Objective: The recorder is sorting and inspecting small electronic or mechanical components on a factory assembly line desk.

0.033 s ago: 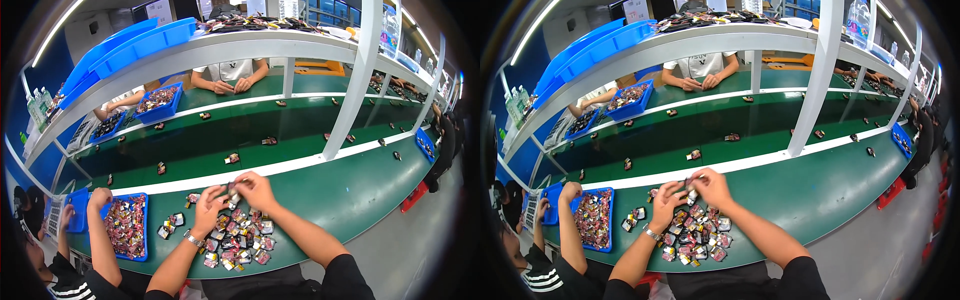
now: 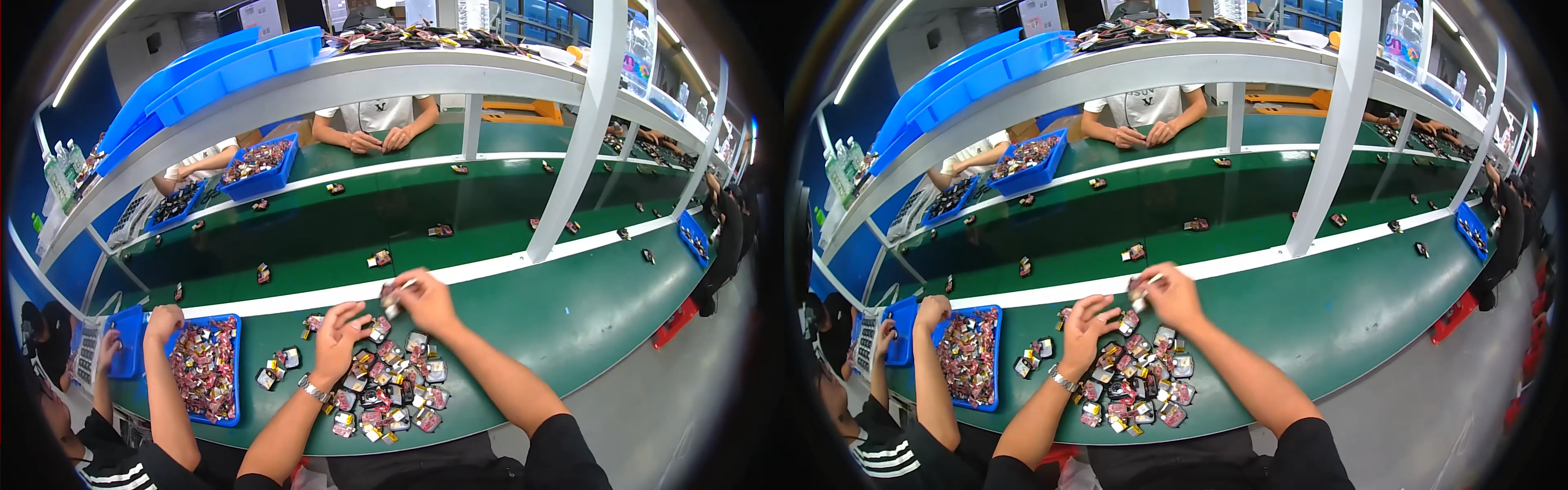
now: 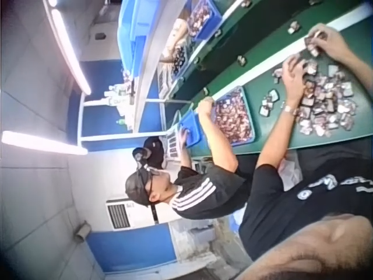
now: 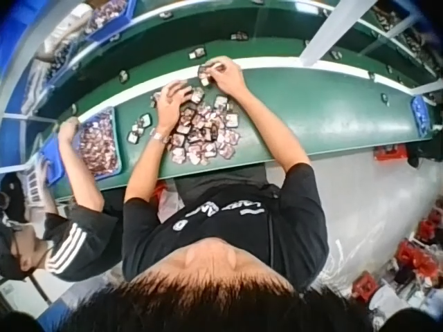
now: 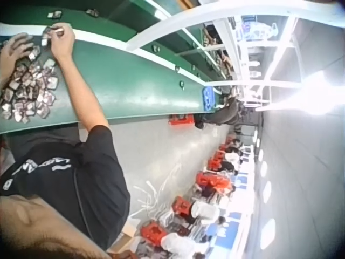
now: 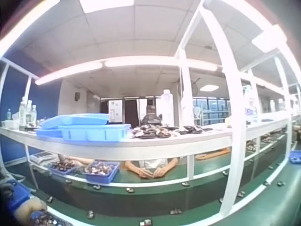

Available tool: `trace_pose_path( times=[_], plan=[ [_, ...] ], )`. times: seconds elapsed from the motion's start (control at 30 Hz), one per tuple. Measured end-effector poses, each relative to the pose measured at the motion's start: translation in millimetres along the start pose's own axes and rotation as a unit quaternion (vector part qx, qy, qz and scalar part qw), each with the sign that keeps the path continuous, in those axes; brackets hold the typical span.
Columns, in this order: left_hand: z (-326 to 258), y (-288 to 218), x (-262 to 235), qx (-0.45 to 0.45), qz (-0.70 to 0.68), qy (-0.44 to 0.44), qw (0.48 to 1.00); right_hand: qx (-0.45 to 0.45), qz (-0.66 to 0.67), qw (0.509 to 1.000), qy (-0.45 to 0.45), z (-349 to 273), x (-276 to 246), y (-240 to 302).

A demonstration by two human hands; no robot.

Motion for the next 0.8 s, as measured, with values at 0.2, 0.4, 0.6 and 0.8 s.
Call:
trace_pose_path(
  times=[0.2,0.4,0.6,0.8],
  plan=[
    [4,5,-10,-0.001,0.044,0.017,0.999,0.000,-0.297,0.949,-0.111,68,-116,-20],
    [5,10,-9,-0.033,0.071,0.027,0.997,-0.109,-0.452,0.874,-0.137,100,-143,-13],
    [6,15,-12,-0.039,0.070,0.033,0.996,-0.002,-0.449,0.892,-0.050,119,-145,-37],
    [6,12,-21,-0.024,0.057,0.023,0.998,-0.057,-0.289,0.949,-0.115,93,-126,-3]
  ],
)
Point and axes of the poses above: each hand's wrist, its own z-axis towards the middle knuckle, its own x-axis out of the palm, y = z × x, the point moved 10 cm from there along z, towards the middle knuckle, and after that the axes turned 1 degree about y, right-handed, at the moved point
